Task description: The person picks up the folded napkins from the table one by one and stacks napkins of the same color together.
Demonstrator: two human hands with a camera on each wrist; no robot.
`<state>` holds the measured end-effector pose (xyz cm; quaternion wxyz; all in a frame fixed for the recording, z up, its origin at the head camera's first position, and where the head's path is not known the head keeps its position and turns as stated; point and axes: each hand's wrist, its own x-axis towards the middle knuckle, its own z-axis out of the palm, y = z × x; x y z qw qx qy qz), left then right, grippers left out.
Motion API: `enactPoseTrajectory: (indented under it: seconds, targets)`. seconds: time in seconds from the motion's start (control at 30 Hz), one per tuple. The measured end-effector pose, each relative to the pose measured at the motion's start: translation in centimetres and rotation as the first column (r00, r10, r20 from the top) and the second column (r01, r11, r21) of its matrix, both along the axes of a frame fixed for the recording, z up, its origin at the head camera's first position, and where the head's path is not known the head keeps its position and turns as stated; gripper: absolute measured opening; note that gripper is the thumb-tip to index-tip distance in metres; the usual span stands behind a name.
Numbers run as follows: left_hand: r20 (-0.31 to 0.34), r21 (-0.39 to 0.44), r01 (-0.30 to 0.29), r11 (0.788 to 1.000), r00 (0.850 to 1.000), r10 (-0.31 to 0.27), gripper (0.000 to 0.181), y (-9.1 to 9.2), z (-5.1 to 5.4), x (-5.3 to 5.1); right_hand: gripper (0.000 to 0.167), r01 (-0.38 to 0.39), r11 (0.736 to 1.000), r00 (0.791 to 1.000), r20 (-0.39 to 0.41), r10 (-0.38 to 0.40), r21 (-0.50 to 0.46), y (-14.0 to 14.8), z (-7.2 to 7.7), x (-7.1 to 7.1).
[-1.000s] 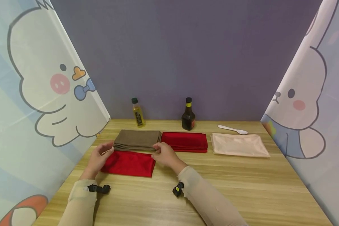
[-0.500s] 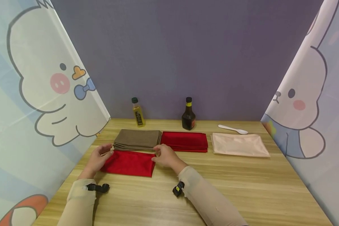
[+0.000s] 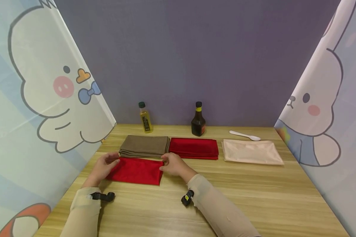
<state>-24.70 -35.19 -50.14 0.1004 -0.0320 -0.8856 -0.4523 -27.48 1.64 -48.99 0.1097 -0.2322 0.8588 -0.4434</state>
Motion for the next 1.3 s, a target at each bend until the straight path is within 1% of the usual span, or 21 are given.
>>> enactPoseTrajectory:
  seconds: [0.1, 0.2, 0.27, 0.43, 0.47, 0.77, 0.83, 0.93, 1.1, 1.3]
  targets:
    - [0.002, -0.017, 0.002, 1.0, 1.0, -0.002, 0.039, 0.01, -0.07, 0.02, 0.046, 0.001, 1.0, 1.0, 0.001, -0.001, 0.002, -0.04, -0.07, -0.03]
    - [0.006, -0.014, 0.01, 1.0, 1.0, -0.01, 0.038, -0.01, -0.2, -0.04, 0.046, -0.002, 1.0, 1.0, -0.002, 0.002, 0.006, -0.08, -0.1, -0.05]
    - [0.009, -0.008, 0.025, 1.0, 1.0, -0.025, 0.038, -0.02, -0.26, 0.0, 0.047, -0.004, 1.0, 1.0, -0.001, 0.004, 0.013, -0.1, -0.05, 0.01]
    - [0.049, 0.016, 0.05, 0.999, 0.998, -0.05, 0.039, -0.02, -0.24, 0.12, 0.05, -0.01, 0.999, 1.0, -0.004, 0.01, 0.04, -0.11, 0.05, 0.09]
    - [0.062, 0.021, 0.046, 0.999, 0.997, -0.047, 0.04, -0.01, -0.22, 0.13, 0.05, -0.009, 0.999, 1.0, -0.007, 0.01, 0.046, -0.11, 0.05, 0.09]
    - [0.112, -0.002, 0.09, 0.996, 0.99, -0.09, 0.044, 0.24, -0.25, 0.31, 0.048, 0.004, 0.995, 0.999, -0.032, 0.0, 0.1, -0.08, 0.07, 0.03]
    - [0.125, 0.0, 0.084, 0.996, 0.989, -0.083, 0.045, 0.31, -0.28, 0.3, 0.047, 0.004, 0.994, 1.0, -0.03, -0.001, 0.109, -0.08, 0.09, 0.05]
    - [0.127, -0.016, 0.097, 0.995, 0.987, -0.095, 0.045, 0.37, -0.25, 0.36, 0.047, -0.001, 0.992, 0.999, -0.037, 0.006, 0.13, -0.1, 0.14, 0.1]
    - [0.123, -0.034, 0.1, 0.994, 0.988, -0.095, 0.044, 0.51, -0.29, 0.3, 0.051, -0.01, 0.987, 0.998, -0.061, 0.02, 0.162, -0.16, 0.17, 0.15]
    - [0.131, -0.071, 0.11, 0.991, 0.986, -0.1, 0.041, 0.6, -0.25, 0.26, 0.052, -0.013, 0.985, 0.997, -0.069, 0.026, 0.174, -0.16, 0.27, 0.3]
